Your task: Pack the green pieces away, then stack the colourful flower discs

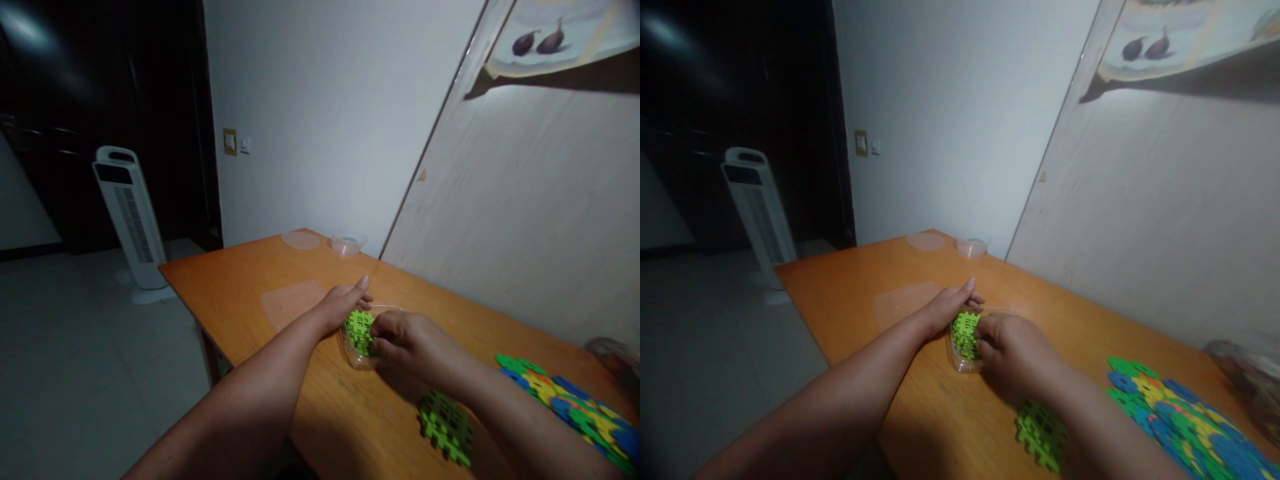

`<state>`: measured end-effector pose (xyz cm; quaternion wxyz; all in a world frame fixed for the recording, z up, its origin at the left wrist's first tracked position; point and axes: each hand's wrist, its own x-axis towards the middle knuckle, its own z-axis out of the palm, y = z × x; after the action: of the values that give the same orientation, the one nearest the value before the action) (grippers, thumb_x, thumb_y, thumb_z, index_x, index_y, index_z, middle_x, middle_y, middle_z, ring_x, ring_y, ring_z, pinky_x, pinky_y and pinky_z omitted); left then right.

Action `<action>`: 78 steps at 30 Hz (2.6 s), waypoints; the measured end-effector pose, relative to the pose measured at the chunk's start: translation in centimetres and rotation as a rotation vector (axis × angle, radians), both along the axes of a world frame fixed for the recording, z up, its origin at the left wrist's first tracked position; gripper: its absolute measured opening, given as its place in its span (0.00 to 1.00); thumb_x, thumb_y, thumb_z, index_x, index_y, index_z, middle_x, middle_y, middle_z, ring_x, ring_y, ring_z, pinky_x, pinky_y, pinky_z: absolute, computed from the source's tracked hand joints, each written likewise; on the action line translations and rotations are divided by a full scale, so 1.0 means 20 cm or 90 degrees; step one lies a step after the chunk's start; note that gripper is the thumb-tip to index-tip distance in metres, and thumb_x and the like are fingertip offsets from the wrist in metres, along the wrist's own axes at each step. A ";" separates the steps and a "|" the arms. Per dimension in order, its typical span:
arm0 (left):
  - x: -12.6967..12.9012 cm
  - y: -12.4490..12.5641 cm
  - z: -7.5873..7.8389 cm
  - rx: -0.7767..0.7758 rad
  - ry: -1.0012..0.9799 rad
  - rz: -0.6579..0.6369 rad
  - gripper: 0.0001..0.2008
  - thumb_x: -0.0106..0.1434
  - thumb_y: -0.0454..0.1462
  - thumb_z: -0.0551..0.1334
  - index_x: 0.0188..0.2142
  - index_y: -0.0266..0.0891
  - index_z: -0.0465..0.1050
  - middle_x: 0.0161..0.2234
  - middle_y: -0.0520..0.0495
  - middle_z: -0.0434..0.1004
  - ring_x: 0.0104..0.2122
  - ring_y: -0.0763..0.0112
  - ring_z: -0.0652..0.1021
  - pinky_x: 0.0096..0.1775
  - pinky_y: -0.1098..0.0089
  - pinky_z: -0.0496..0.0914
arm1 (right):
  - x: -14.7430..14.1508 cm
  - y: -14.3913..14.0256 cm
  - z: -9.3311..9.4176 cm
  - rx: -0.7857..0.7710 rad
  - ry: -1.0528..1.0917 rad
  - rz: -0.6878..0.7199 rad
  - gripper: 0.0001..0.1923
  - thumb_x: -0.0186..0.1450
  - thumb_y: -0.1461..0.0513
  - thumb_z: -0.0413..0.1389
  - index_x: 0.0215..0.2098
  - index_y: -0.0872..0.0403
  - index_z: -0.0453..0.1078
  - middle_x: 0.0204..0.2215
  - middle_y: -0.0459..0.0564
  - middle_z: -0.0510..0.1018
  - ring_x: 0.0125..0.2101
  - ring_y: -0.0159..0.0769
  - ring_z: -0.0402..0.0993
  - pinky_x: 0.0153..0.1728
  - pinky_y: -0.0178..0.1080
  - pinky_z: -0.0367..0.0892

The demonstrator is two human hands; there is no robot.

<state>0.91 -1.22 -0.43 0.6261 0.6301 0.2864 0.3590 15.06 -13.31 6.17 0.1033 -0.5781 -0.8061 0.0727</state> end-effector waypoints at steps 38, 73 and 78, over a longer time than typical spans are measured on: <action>-0.01 0.01 0.01 0.009 0.010 0.003 0.43 0.56 0.69 0.54 0.43 0.29 0.77 0.40 0.34 0.80 0.42 0.55 0.79 0.46 0.59 0.70 | 0.29 -0.46 -0.03 -0.180 0.021 -0.183 0.10 0.60 0.60 0.57 0.39 0.48 0.76 0.34 0.48 0.81 0.31 0.37 0.75 0.31 0.35 0.65; -0.01 0.02 -0.01 0.036 0.024 0.005 0.43 0.57 0.69 0.52 0.43 0.30 0.77 0.41 0.34 0.80 0.42 0.56 0.79 0.47 0.59 0.69 | 0.42 -0.35 0.09 0.151 -0.047 -0.190 0.18 0.72 0.51 0.47 0.48 0.47 0.74 0.41 0.52 0.80 0.37 0.41 0.77 0.36 0.40 0.68; -0.01 0.02 -0.01 0.032 0.016 0.008 0.43 0.57 0.68 0.53 0.43 0.30 0.78 0.41 0.34 0.80 0.41 0.56 0.79 0.47 0.58 0.69 | 0.24 -0.23 0.08 0.141 -0.059 -0.091 0.14 0.71 0.57 0.48 0.45 0.48 0.75 0.38 0.52 0.78 0.35 0.38 0.75 0.36 0.39 0.67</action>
<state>0.76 -0.89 -0.60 0.6043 0.6481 0.2891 0.3623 19.95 -17.99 7.77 0.1340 -0.6219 -0.7699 -0.0506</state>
